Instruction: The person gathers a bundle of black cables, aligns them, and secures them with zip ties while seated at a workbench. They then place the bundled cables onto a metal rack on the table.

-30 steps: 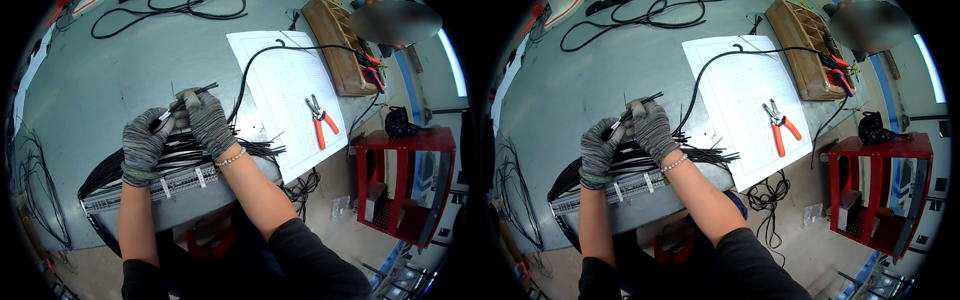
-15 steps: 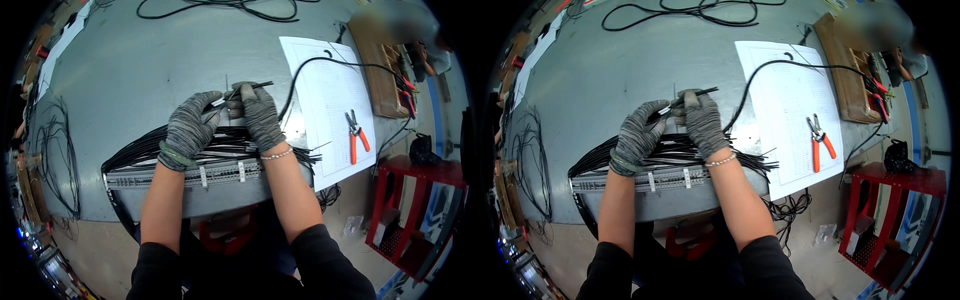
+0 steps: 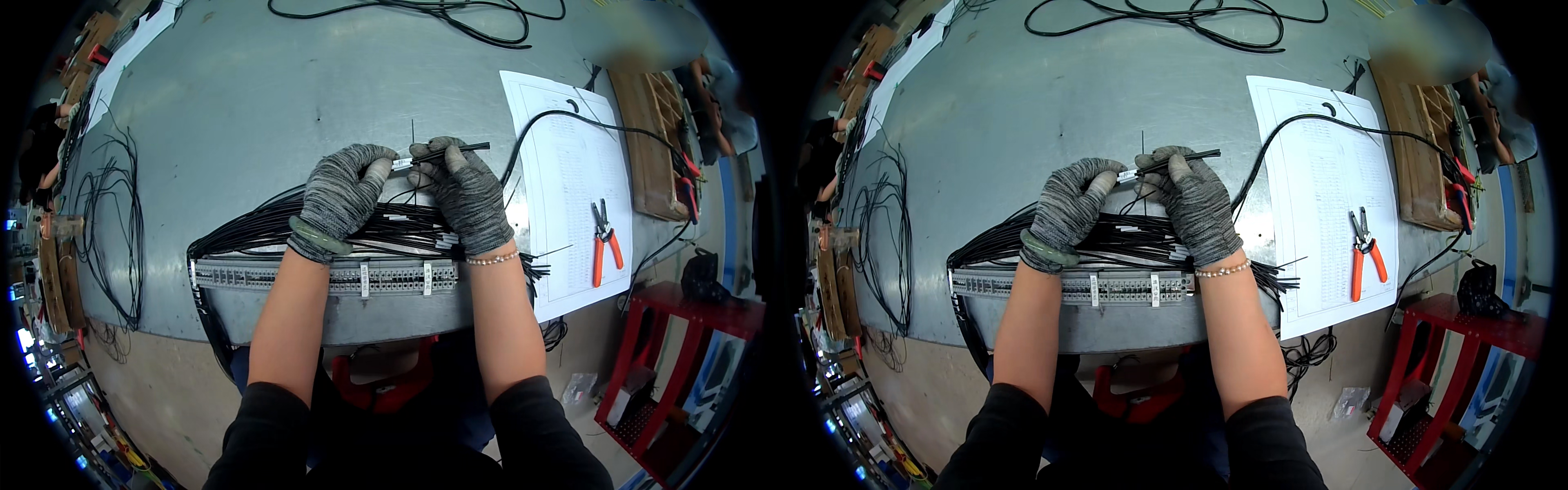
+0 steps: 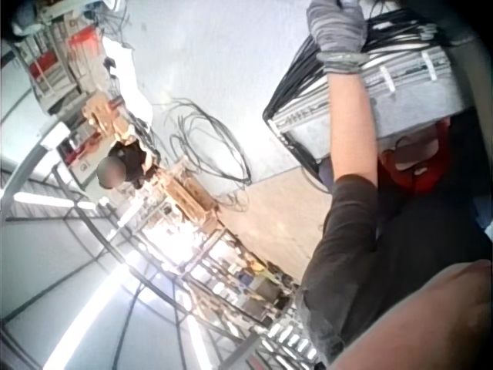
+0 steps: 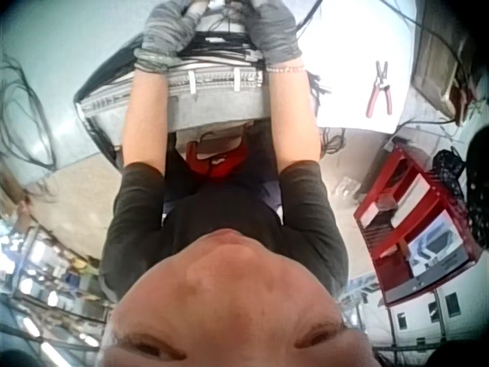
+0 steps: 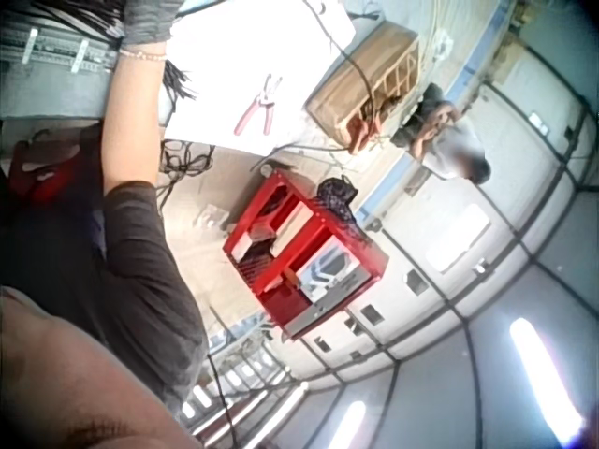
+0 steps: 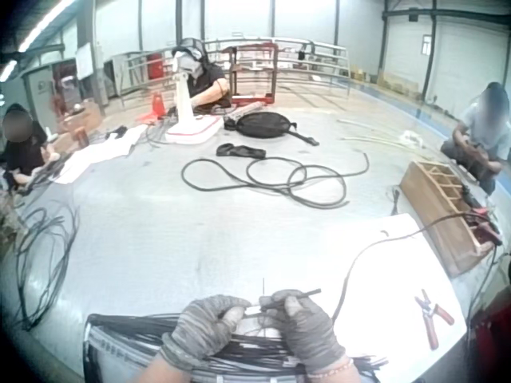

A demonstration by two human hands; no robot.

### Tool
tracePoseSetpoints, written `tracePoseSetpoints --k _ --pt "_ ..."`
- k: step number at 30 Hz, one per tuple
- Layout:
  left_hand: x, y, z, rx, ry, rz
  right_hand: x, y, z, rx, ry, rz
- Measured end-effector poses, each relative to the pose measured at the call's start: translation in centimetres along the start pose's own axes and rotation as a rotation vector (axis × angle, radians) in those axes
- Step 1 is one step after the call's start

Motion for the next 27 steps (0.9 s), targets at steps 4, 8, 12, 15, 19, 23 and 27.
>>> tracePoseSetpoints --k 4,8,12,15,19,23,27 --pt "0.1 0.1 -0.4 0.03 0.099 0.035 -0.2 0.2 0.6 -0.022 -0.061 -0.018" --pt "0.2 0.2 -0.6 0.06 0.101 0.047 -0.6 0.5 0.7 0.112 0.209 -0.01" --pt "0.3 0.1 -0.6 0.074 0.031 0.113 -0.5 0.8 1.0 0.091 0.454 -0.004" --pt "1.1 0.3 -0.8 0.108 0.031 0.186 -0.5 0.9 1.2 0.079 0.424 -0.029" --pt "3.0 0.7 -1.6 0.246 -0.111 0.443 -0.5 0.9 1.1 0.092 0.415 -0.055" --pt "3.6 1.1 -1.9 0.319 -0.24 0.52 -0.6 1.0 1.4 0.162 0.437 0.017" --pt "3.3 0.9 -1.2 0.279 -0.332 0.499 -0.5 0.7 1.0 0.15 0.508 -0.067"
Point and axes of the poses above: each hand's wrist, its own y-axis away from the middle knuckle, its own z-axis out of the palm, x = y × z, the point moved 8 cm from there along -y, towards the middle knuckle, and after that the axes turned 11 degrees about x, right-handed, at the moved point
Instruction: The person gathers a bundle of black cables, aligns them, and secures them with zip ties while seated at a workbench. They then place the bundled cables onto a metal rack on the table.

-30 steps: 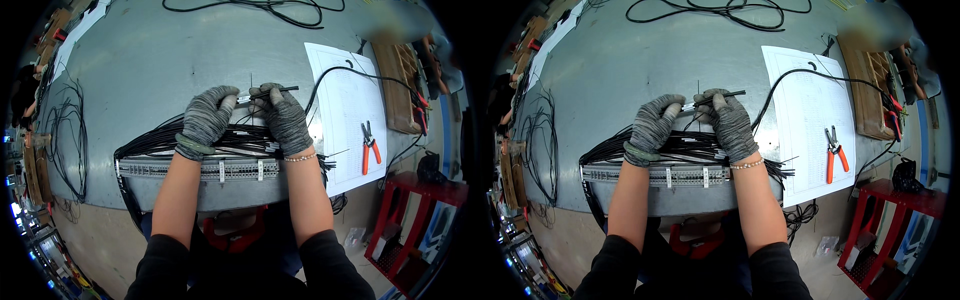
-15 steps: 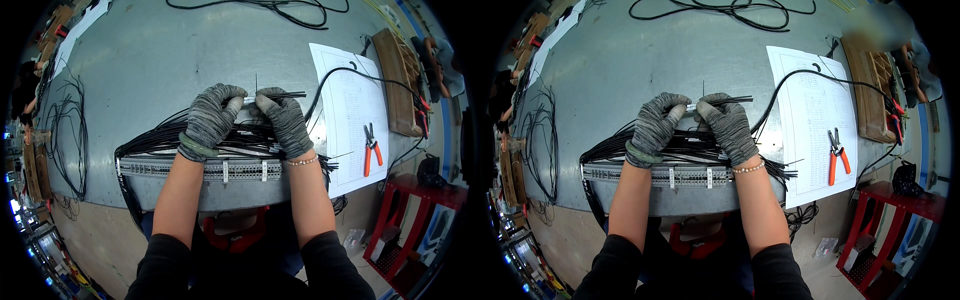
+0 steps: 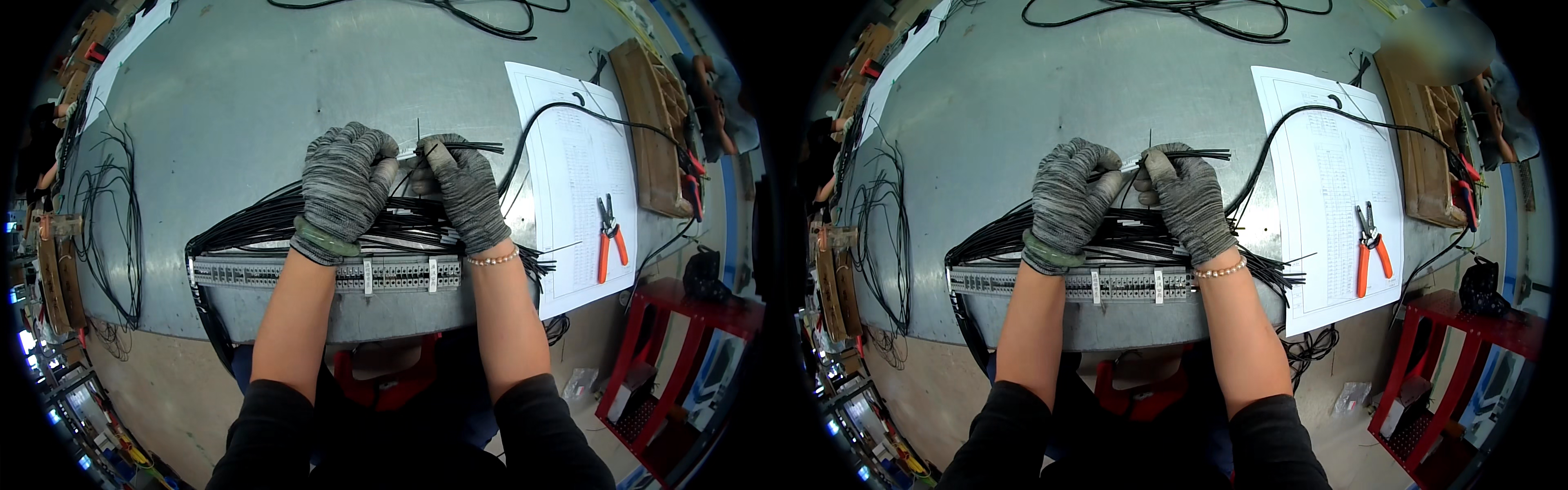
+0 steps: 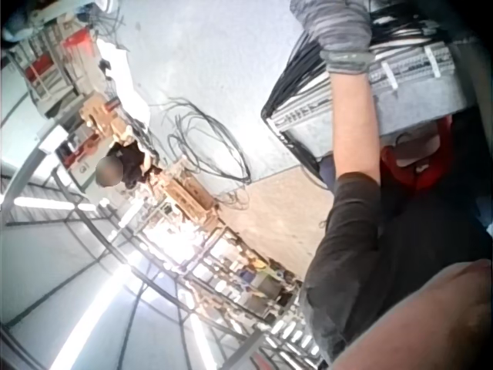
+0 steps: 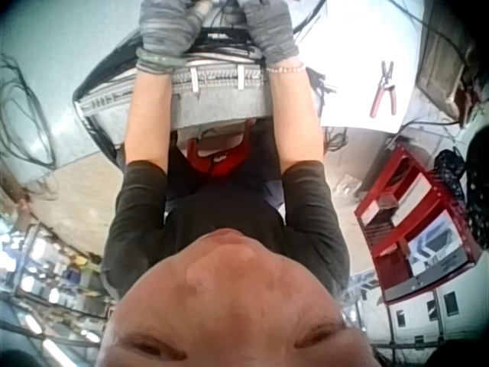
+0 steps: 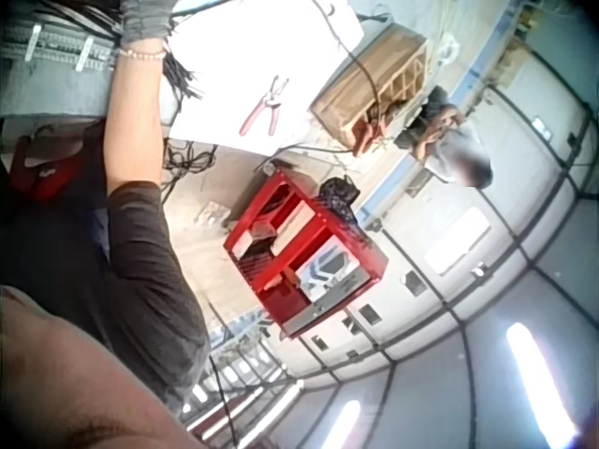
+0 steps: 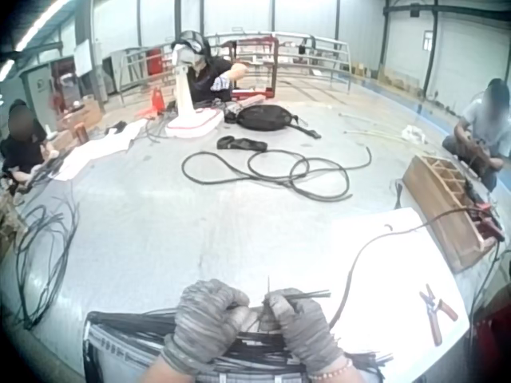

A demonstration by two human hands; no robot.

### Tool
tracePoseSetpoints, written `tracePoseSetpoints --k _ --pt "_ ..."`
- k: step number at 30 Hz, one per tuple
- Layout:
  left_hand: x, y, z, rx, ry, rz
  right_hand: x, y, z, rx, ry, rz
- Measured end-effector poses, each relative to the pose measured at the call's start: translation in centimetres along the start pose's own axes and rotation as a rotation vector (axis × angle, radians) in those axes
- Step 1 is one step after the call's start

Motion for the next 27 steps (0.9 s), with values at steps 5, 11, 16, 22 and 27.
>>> tracePoseSetpoints --k 5,11,16,22,27 --pt "0.0 0.3 0.9 -0.081 -0.028 0.036 -0.2 -0.2 -0.2 0.049 0.198 -0.108" --pt "0.0 0.5 0.6 -0.03 0.048 -0.002 -0.7 0.2 0.1 0.041 0.118 -0.157" --pt "1.1 0.1 0.2 0.033 -0.097 0.143 -0.6 -0.1 -0.2 0.092 0.265 -0.349" --pt "0.7 0.4 0.5 -0.013 0.121 -0.003 -0.5 0.1 -0.1 0.063 0.173 -0.252" --pt "0.5 0.2 0.5 -0.026 0.002 0.028 -0.7 0.6 0.1 0.032 0.106 -0.137"
Point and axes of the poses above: each hand's wrist, its own y-axis away from the middle knuckle, its own z-axis out of the palm, x = y × z, the point moved 8 cm from there along -y, towards the middle knuckle, and after that the axes turned 11 degrees about x, right-handed, at the moved point
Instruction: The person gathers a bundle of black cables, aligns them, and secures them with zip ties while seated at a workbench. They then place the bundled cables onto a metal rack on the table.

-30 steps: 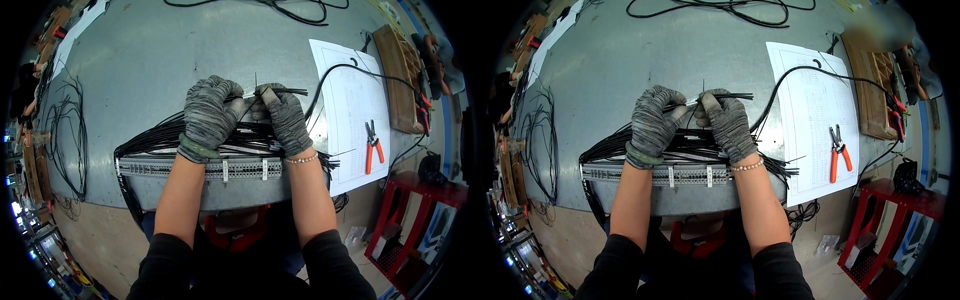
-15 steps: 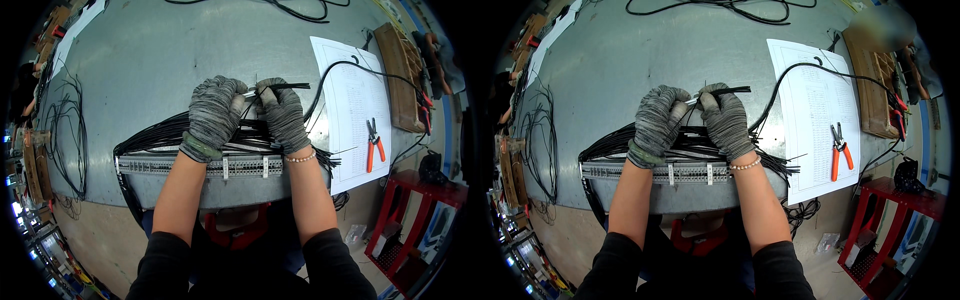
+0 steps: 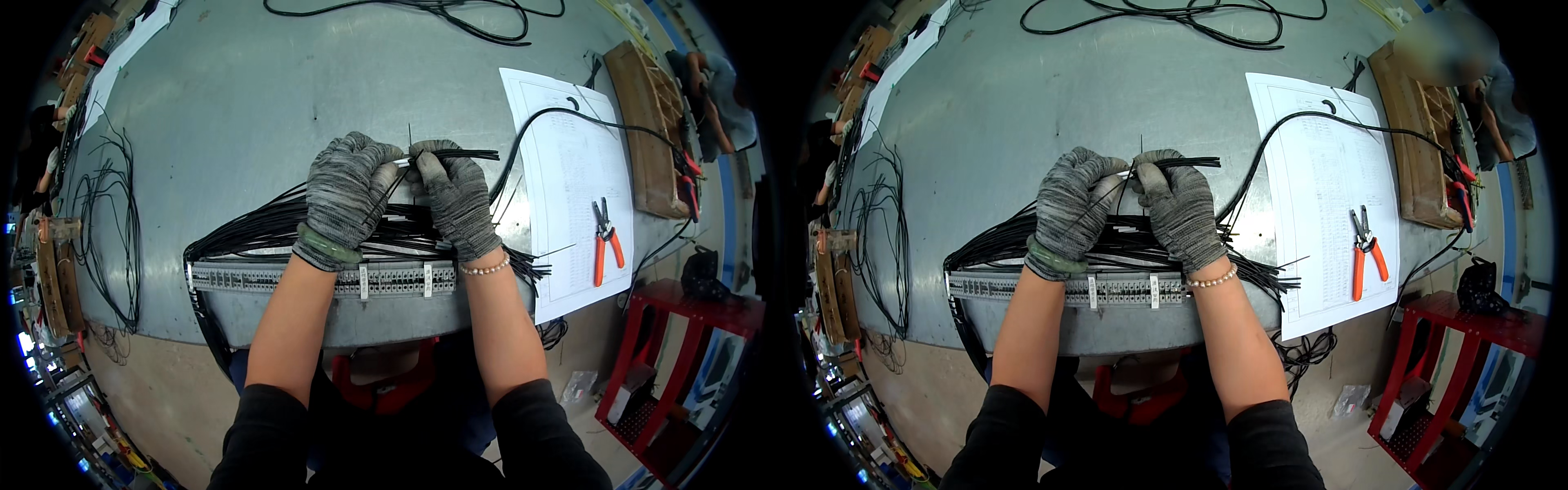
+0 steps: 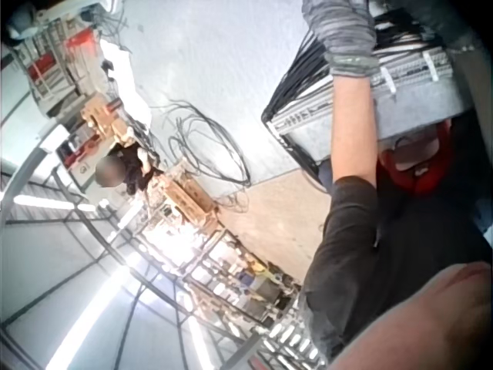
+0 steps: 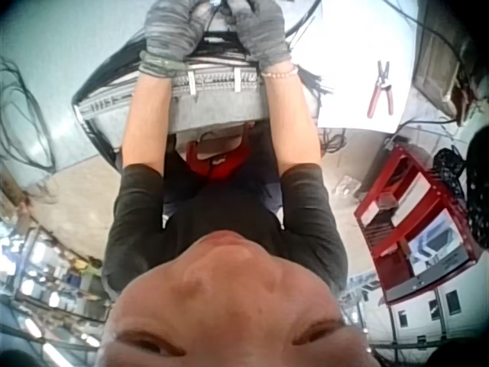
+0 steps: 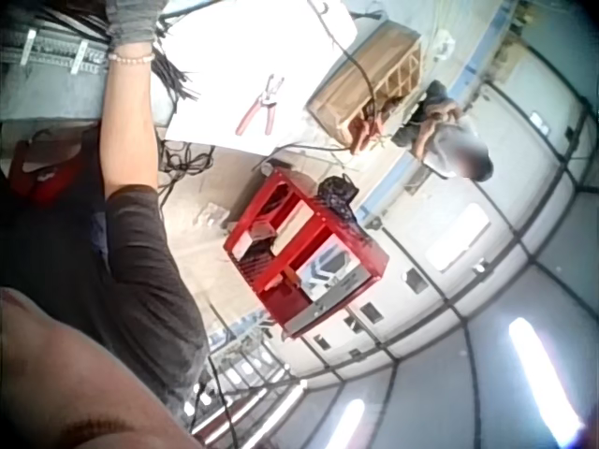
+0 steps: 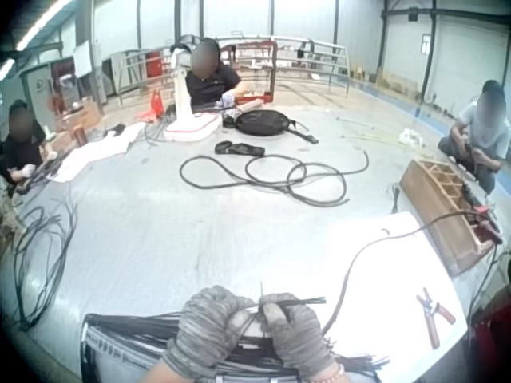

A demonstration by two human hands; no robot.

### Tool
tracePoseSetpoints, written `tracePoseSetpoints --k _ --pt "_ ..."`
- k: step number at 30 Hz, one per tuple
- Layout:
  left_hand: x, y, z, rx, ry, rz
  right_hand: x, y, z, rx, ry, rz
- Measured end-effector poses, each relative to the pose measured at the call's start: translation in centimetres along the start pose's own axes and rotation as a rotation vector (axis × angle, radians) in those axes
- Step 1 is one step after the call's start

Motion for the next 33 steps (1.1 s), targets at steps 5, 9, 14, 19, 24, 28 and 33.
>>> tracePoseSetpoints --k 5,9,14,19,24,28,33 --pt "-0.2 -0.4 -0.4 0.061 0.057 -0.025 -0.1 -0.1 0.1 -0.026 0.005 -0.027" --pt "-0.7 0.0 -0.4 0.086 0.135 -0.106 -0.2 -0.1 0.2 -0.023 -0.046 -0.02" --pt "-0.6 0.0 -0.3 0.039 0.042 -0.048 -0.1 0.0 0.1 0.043 -0.028 0.065" --pt "-1.3 0.3 0.8 -0.065 0.042 -0.125 0.5 -0.6 0.1 0.044 0.007 0.043" --pt "-1.3 0.4 0.4 -0.036 0.112 -0.126 0.3 -0.5 0.2 0.047 0.012 0.07" --pt "-0.8 0.4 0.4 -0.088 0.129 -0.138 0.4 -0.7 0.1 0.021 0.042 -0.002" --pt "0.2 0.2 0.5 -0.042 -0.013 -0.017 0.1 -0.7 -0.2 0.062 0.233 -0.236"
Point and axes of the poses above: each hand's wrist, its own y-axis away from the middle knuckle, its own z-axis out of the palm, x = y × z, the point moved 8 cm from there along -y, towards the middle knuckle, and after that the axes turned 11 degrees about x, right-handed, at the moved point
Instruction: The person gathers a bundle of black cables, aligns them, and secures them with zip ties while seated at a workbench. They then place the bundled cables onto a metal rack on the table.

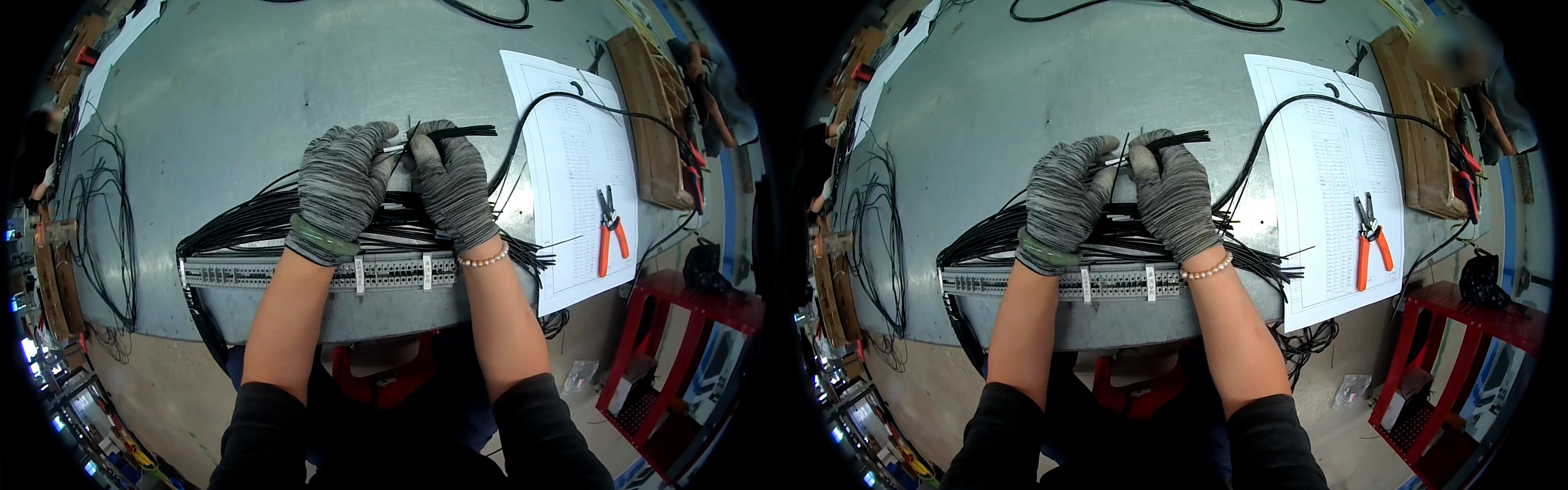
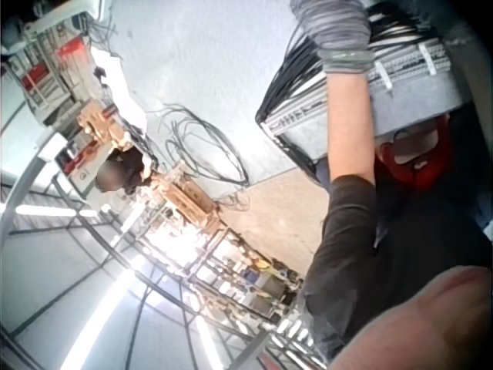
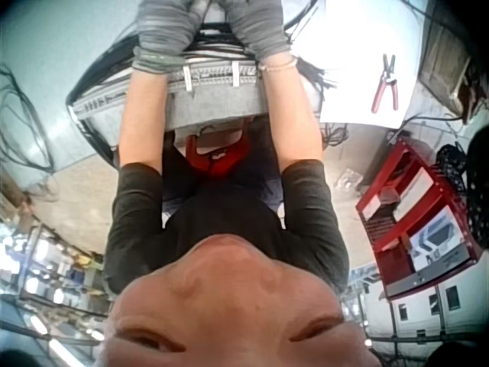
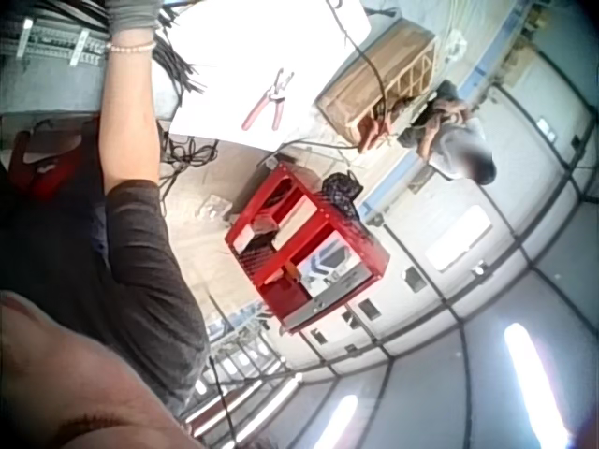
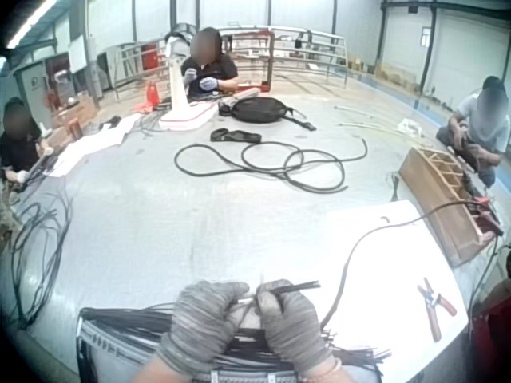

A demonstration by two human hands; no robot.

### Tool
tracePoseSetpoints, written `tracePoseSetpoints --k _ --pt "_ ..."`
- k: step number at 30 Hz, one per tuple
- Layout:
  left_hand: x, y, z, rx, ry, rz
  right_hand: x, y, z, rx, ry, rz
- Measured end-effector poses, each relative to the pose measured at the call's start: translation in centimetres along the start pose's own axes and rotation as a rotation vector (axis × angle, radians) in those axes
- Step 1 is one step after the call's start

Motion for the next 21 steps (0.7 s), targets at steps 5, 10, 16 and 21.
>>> tracePoseSetpoints --k 5,10,16,21 --pt "0.9 0.0 -0.2 0.037 -0.137 0.092 -1.9 0.3 -0.3 0.076 0.214 -0.182" --pt "1.0 0.0 0.5 0.013 -0.148 0.043 -2.0 0.4 0.0 0.104 0.339 -0.308" --pt "-2.6 0.4 2.1 -0.175 0.262 -0.441 -1.3 -0.2 -0.2 0.006 0.072 -0.117" --pt "-2.3 0.1 1.8 -0.098 0.268 -0.389 0.8 -0.4 0.2 -0.051 -0.189 0.059"
Point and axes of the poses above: each hand's wrist, its own y-axis away from the middle knuckle, its own z-axis out of the palm, x = y × z, the point moved 8 cm from there along -y, towards the middle knuckle, and after that the axes turned 11 degrees about x, right-handed, at the moved point
